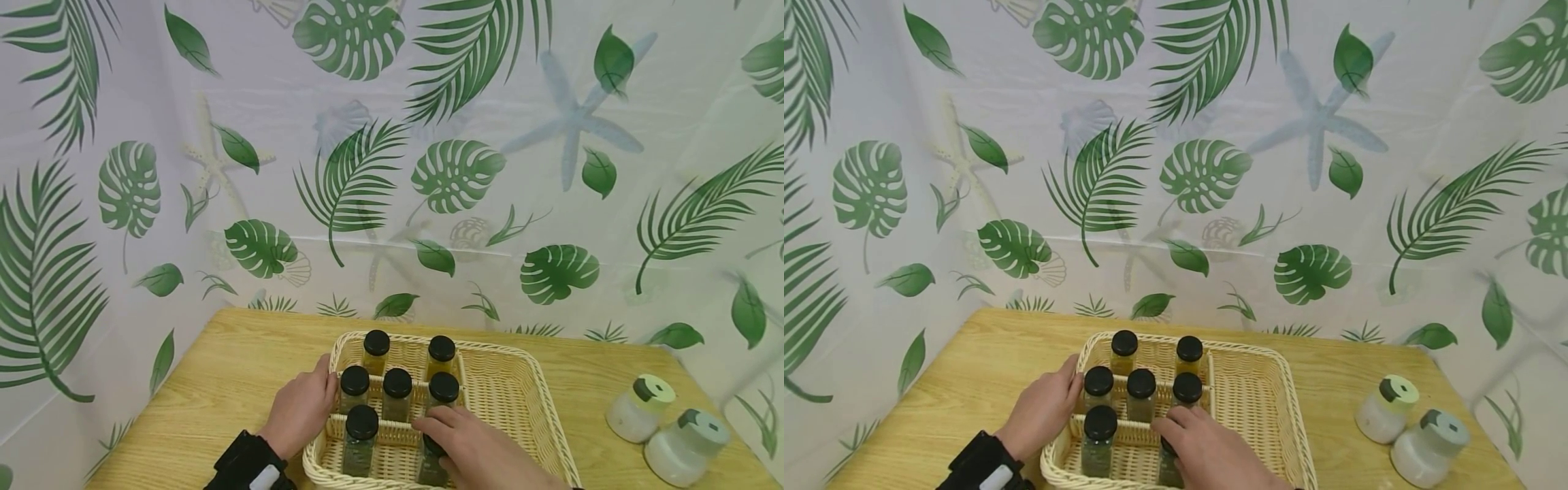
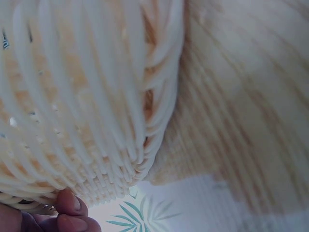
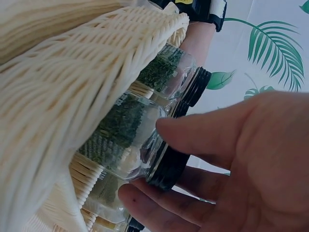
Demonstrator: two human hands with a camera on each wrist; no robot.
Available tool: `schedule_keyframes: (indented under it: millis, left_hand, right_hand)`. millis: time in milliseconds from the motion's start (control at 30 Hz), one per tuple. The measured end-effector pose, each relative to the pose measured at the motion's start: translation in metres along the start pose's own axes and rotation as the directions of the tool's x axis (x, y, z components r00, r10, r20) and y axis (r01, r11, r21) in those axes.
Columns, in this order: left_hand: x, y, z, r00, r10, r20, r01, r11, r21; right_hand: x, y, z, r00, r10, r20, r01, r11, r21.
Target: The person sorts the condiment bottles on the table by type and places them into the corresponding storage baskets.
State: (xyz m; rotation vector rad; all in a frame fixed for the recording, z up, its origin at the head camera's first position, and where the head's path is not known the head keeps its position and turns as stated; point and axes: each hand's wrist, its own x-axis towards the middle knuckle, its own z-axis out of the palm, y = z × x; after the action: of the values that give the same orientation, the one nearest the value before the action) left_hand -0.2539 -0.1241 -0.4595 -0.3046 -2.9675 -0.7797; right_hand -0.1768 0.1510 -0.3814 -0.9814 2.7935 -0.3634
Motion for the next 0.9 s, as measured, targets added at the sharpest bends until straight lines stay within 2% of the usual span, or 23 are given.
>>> schedule_keyframes:
  millis: [633,900]
  left_hand:
    - [0.0001,0.0012,-0.0009,1.0,0.006,0.002,-0.006,1.0,0.005]
    - [0.0003,0.0013,-0.0016,1.0,-0.005,0.008,0.005,1.0,-0.001]
  right_hand:
    - [-0.0049,0.0047,0.0021,0.997,0.077,-0.015,-0.076,0.996,0.055]
    - [-0.002,0.0018,0.0016,0.998,0.053,-0.025,-0.052,0.998,0.035]
